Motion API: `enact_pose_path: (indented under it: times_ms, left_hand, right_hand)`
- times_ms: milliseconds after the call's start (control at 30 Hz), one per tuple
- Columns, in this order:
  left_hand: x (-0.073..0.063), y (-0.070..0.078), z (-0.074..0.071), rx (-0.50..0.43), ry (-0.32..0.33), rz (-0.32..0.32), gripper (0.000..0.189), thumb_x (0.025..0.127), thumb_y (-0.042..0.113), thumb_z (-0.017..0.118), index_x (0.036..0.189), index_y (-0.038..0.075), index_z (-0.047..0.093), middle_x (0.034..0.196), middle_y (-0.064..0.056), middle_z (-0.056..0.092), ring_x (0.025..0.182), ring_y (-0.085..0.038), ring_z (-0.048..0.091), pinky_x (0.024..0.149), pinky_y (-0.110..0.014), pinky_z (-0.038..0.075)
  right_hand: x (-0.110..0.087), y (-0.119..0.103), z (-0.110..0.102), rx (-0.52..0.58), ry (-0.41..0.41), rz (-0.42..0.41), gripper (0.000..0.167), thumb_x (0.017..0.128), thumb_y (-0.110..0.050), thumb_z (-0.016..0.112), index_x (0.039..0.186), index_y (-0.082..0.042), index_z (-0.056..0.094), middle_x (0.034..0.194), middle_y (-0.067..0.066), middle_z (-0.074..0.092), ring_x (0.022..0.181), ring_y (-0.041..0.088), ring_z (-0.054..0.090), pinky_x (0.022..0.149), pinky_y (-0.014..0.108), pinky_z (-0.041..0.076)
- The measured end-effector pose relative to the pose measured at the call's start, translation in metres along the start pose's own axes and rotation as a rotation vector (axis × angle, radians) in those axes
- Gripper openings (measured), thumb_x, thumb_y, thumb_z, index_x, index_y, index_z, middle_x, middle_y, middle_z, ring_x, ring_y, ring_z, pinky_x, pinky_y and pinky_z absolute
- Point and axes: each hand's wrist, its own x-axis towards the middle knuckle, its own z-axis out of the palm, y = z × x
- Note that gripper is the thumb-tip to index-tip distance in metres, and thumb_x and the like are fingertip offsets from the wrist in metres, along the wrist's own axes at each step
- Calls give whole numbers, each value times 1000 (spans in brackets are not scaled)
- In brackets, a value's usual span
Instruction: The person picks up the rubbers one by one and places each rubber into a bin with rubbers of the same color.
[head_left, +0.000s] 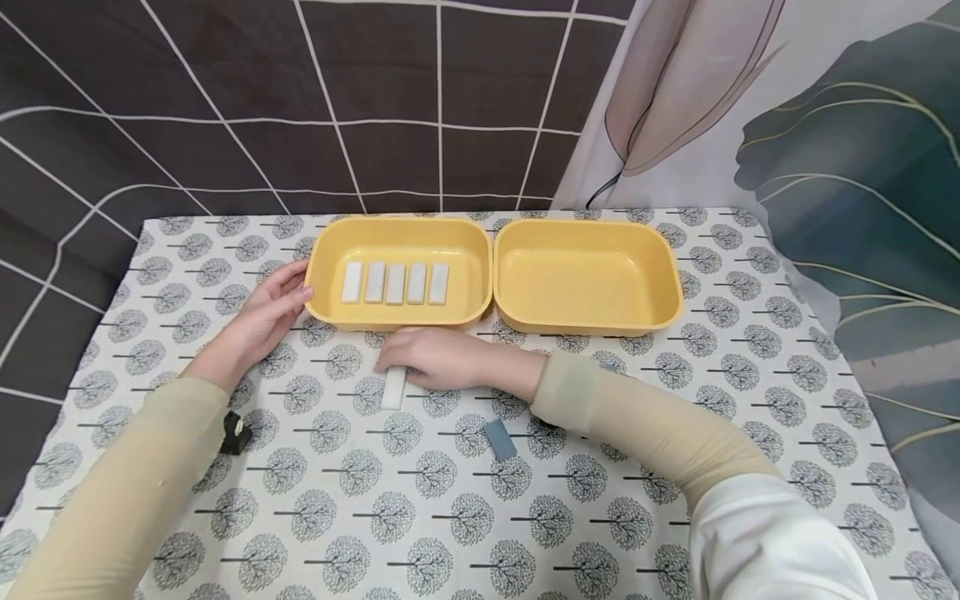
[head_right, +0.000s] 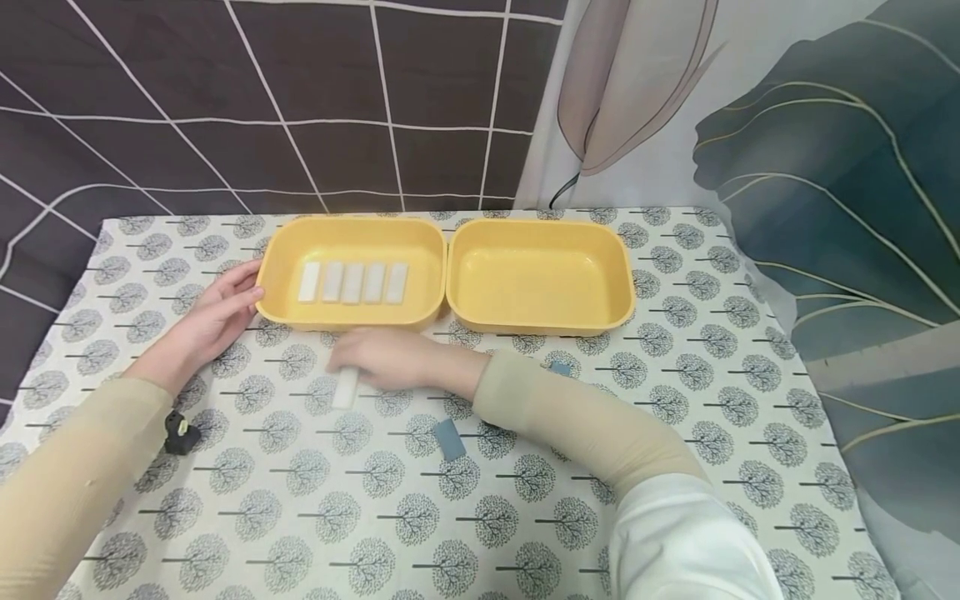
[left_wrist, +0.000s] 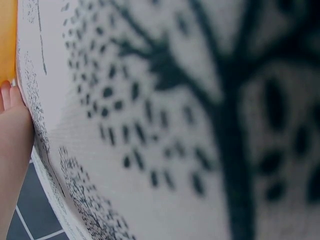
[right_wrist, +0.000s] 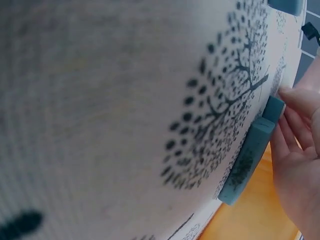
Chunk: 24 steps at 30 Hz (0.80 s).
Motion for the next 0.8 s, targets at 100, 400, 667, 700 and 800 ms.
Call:
enact_pose_path:
  times_ms: [100,400,667,700,800]
  left_hand:
    - [-1,0,0,-15,1,5,82,106,6,60,168,-2,7,178,-20,2,161,-21,26,115,-6,42]
    - [-2,-1,2,-57,-2,23,82,105,4,61,167,-3,9,177,-22,2,124,8,56,111,-5,45]
    - [-1,-2,0,-46,-7,31,75,106,5,61,166,-1,16,176,-21,6,128,6,54,117,-9,42]
    - [-1,-2,0,-44,-9,34,74,106,5,61,166,-1,18,176,-21,7,129,5,54,118,-9,42]
    - [0,-3,-1,-50,-12,40,72,106,5,60,165,0,20,176,-21,8,129,5,54,116,-9,44]
  right_hand:
    - [1,0,1,-6,10,1,32,101,-5,67,133,-11,71,137,4,72,138,20,60,127,29,43]
    - [-1,0,0,-37,15,-8,26,100,-6,70,123,-13,75,129,0,74,130,17,64,120,26,49]
    - [-4,-7,-2,-95,-50,32,20,97,-17,77,117,-16,75,125,-4,74,123,14,63,114,26,53]
    - [-4,-9,-2,-96,-57,36,20,97,-17,77,117,-17,74,125,-4,74,124,14,63,114,27,53]
    - [-5,-13,-3,-89,-75,44,19,97,-17,77,116,-18,74,125,-5,74,126,14,63,116,27,52]
